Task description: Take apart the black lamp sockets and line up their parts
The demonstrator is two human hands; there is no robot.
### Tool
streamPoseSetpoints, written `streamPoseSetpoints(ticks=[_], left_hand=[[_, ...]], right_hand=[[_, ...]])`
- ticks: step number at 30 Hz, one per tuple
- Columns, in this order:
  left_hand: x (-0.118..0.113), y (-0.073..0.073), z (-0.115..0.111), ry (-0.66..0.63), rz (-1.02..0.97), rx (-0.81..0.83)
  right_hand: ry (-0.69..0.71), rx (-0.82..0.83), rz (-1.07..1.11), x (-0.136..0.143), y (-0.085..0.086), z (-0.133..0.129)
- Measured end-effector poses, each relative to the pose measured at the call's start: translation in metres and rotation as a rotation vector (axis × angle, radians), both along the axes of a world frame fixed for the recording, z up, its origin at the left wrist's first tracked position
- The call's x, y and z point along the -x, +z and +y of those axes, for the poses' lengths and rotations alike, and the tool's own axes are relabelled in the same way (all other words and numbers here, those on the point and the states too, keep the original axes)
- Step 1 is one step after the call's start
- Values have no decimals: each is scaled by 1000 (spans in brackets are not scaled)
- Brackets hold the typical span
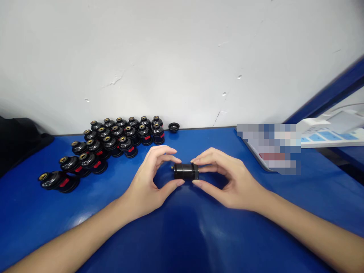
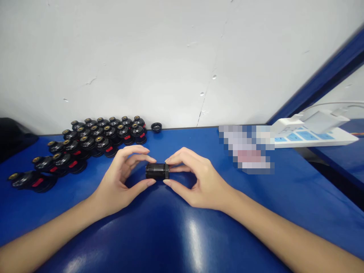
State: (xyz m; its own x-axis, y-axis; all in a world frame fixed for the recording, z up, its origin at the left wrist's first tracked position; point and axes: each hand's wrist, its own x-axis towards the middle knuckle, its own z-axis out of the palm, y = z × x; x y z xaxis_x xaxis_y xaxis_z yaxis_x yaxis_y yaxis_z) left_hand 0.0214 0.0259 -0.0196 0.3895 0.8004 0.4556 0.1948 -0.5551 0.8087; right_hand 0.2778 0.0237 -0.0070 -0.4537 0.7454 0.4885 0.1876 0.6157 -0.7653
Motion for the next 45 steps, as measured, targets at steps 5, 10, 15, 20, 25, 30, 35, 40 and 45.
streamPoseSetpoints(ticks=[5, 10, 15, 20, 25, 30, 35, 40, 45], left_hand=[[0, 1, 0, 41, 55, 65], [1, -2, 1, 13, 8, 12], [1, -1, 2, 41, 45, -47], [-1, 1, 0, 55, 57, 85], [0, -3, -1, 25, 1, 47], [1, -3, 1, 7, 30, -79], [1, 2, -1, -44, 29, 78], [-1, 0, -1, -44, 8, 133], [-2, -1, -2, -63, -47, 88]], right_hand=[[3, 3, -18, -1, 1, -1], [7, 3, -31, -1, 0, 0], [-2, 14, -12, 0, -2, 0], [14, 10, -10, -1, 0, -3], [14, 6, -5, 0, 2, -2], [3, 0, -14, 1, 2, -2], [13, -38, -47, 1, 2, -2], [7, -196, -99, -1, 1, -1], [2, -116, -72, 0, 0, -2]])
